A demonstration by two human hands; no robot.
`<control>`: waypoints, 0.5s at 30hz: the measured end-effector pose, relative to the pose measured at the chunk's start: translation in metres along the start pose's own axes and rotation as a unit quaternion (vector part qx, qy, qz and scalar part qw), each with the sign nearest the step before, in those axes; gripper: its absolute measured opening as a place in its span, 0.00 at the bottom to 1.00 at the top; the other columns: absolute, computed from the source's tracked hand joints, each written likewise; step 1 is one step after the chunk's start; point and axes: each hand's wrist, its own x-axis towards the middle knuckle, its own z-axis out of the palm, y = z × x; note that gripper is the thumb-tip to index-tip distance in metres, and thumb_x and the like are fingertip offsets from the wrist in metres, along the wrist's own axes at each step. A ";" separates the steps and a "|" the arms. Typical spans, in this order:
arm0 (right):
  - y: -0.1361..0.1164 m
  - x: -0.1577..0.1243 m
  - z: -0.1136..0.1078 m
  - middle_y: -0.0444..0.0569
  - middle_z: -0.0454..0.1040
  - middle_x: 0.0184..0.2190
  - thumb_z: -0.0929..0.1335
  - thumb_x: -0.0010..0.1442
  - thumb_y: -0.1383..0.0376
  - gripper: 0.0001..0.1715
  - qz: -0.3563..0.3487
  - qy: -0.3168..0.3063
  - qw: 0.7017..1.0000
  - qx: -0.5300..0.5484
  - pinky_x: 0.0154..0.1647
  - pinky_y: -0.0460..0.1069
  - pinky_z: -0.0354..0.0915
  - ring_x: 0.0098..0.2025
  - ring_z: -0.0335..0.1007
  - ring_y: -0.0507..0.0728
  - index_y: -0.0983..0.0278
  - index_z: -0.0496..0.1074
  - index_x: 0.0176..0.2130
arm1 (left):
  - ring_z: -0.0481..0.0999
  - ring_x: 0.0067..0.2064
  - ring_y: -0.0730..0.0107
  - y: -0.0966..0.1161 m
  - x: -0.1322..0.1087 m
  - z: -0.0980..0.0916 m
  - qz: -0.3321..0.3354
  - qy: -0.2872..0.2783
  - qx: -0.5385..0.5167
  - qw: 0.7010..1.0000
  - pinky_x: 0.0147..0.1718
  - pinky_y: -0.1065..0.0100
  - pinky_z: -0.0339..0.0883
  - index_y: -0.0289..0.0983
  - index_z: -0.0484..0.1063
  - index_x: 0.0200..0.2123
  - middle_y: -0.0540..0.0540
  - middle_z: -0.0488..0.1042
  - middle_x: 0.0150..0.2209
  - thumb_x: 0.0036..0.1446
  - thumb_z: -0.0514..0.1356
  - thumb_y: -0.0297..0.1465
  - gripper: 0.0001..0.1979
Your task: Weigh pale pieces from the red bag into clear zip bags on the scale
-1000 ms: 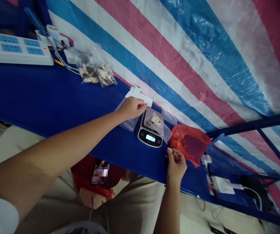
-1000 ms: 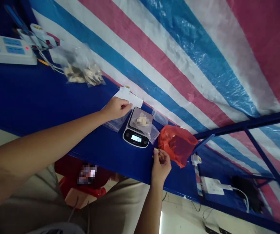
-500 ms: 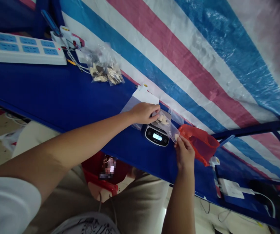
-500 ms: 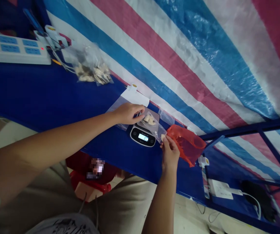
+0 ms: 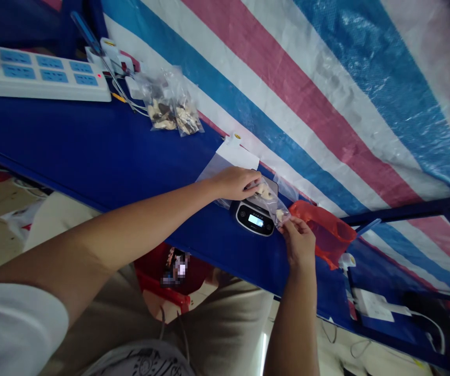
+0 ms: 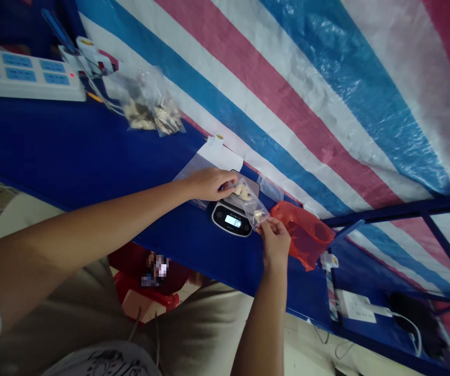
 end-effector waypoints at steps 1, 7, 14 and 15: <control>0.000 0.000 0.000 0.42 0.79 0.26 0.83 0.36 0.59 0.25 -0.004 0.008 1.000 -0.008 0.29 0.44 0.73 0.27 0.74 0.50 0.65 0.77 0.32 | 0.71 0.30 0.69 0.000 0.000 0.000 -0.001 0.001 -0.004 1.000 0.30 0.65 0.54 0.38 0.70 0.44 0.44 0.78 0.34 0.65 0.55 0.34 0.09; -0.007 0.004 0.007 0.48 0.82 0.32 0.81 0.40 0.61 0.21 0.003 -0.052 0.999 0.013 0.38 0.48 0.77 0.35 0.80 0.56 0.67 0.79 0.34 | 0.70 0.30 0.70 0.003 0.001 -0.001 -0.009 0.013 -0.035 0.999 0.31 0.65 0.55 0.38 0.70 0.42 0.44 0.77 0.35 0.68 0.53 0.35 0.09; 0.002 -0.007 -0.008 0.52 0.83 0.33 0.74 0.41 0.65 0.14 -0.007 0.020 0.998 0.056 0.34 0.49 0.76 0.36 0.82 0.58 0.66 0.78 0.32 | 0.70 0.32 0.68 -0.001 0.000 0.001 -0.034 0.034 -0.039 0.998 0.31 0.65 0.55 0.38 0.70 0.40 0.44 0.76 0.35 0.67 0.53 0.35 0.09; 0.009 -0.012 -0.010 0.51 0.82 0.33 0.73 0.42 0.64 0.13 -0.019 0.040 0.998 0.051 0.31 0.47 0.74 0.34 0.81 0.56 0.66 0.78 0.32 | 0.70 0.33 0.68 -0.002 0.001 0.001 -0.035 0.042 -0.040 0.998 0.32 0.65 0.56 0.38 0.70 0.39 0.43 0.76 0.35 0.67 0.52 0.35 0.09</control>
